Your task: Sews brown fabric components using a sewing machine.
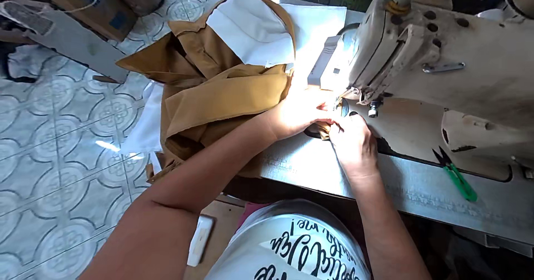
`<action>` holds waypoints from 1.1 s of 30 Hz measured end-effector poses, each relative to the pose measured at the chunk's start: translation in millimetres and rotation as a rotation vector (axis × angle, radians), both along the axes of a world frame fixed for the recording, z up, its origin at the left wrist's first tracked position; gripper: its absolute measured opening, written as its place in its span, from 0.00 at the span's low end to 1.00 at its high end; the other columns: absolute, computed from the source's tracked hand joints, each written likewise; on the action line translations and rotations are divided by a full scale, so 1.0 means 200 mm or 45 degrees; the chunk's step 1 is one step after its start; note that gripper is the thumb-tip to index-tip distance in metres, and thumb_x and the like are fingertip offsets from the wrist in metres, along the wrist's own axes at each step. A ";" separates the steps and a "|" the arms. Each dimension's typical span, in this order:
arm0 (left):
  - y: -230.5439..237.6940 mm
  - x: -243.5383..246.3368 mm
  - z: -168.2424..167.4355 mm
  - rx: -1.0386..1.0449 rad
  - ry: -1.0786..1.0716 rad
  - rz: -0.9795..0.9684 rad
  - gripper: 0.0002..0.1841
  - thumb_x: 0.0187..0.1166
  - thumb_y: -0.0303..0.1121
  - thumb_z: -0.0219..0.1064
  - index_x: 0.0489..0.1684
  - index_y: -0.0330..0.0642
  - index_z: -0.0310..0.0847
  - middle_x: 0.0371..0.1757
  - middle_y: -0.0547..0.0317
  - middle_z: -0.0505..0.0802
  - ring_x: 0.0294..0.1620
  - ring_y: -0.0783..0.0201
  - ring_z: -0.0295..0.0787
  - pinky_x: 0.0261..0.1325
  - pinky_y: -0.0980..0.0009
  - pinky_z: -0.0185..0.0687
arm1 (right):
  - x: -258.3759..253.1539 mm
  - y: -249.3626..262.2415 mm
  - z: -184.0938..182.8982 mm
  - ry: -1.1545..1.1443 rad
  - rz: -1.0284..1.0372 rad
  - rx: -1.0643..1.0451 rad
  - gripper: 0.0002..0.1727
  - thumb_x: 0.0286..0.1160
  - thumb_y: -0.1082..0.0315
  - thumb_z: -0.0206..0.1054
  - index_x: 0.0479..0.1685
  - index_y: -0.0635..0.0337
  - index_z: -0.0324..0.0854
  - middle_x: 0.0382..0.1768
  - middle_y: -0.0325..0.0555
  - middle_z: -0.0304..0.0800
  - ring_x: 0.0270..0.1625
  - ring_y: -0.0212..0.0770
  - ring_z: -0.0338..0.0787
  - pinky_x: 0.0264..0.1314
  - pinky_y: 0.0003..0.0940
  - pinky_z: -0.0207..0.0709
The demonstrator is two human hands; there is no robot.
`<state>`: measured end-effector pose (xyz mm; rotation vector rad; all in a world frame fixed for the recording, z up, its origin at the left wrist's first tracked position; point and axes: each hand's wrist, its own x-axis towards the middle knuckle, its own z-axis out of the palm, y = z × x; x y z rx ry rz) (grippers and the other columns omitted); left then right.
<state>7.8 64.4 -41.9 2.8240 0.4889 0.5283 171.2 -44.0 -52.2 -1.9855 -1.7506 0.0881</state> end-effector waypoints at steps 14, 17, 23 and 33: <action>0.01 0.00 -0.04 -0.460 -0.291 0.216 0.07 0.75 0.29 0.69 0.44 0.38 0.89 0.52 0.50 0.92 0.59 0.59 0.87 0.67 0.59 0.79 | -0.01 -0.04 -0.09 0.410 -0.111 0.196 0.18 0.68 0.61 0.81 0.48 0.66 0.89 0.52 0.56 0.92 0.53 0.52 0.93 0.55 0.51 0.86; -0.03 -0.01 0.00 -0.562 -0.260 0.240 0.10 0.70 0.30 0.76 0.45 0.37 0.89 0.50 0.51 0.92 0.55 0.62 0.86 0.65 0.62 0.78 | 0.02 0.02 -0.08 0.582 -0.080 0.213 0.17 0.68 0.69 0.78 0.55 0.66 0.87 0.49 0.57 0.93 0.47 0.50 0.94 0.52 0.52 0.88; -0.13 -0.04 -0.01 0.125 -0.183 0.177 0.14 0.69 0.37 0.76 0.51 0.43 0.91 0.55 0.48 0.94 0.64 0.45 0.87 0.73 0.39 0.69 | -0.03 -0.20 0.01 1.553 0.063 0.009 0.06 0.73 0.77 0.65 0.43 0.60 0.74 0.24 0.37 0.85 0.23 0.28 0.86 0.26 0.23 0.83; -0.18 -0.08 0.05 0.184 -0.064 -0.105 0.14 0.87 0.26 0.56 0.41 0.44 0.91 0.46 0.57 0.96 0.68 0.54 0.87 0.68 0.55 0.80 | -0.02 -0.28 0.05 0.550 -0.088 0.144 0.08 0.78 0.69 0.68 0.49 0.62 0.83 0.42 0.47 0.88 0.37 0.33 0.88 0.40 0.28 0.85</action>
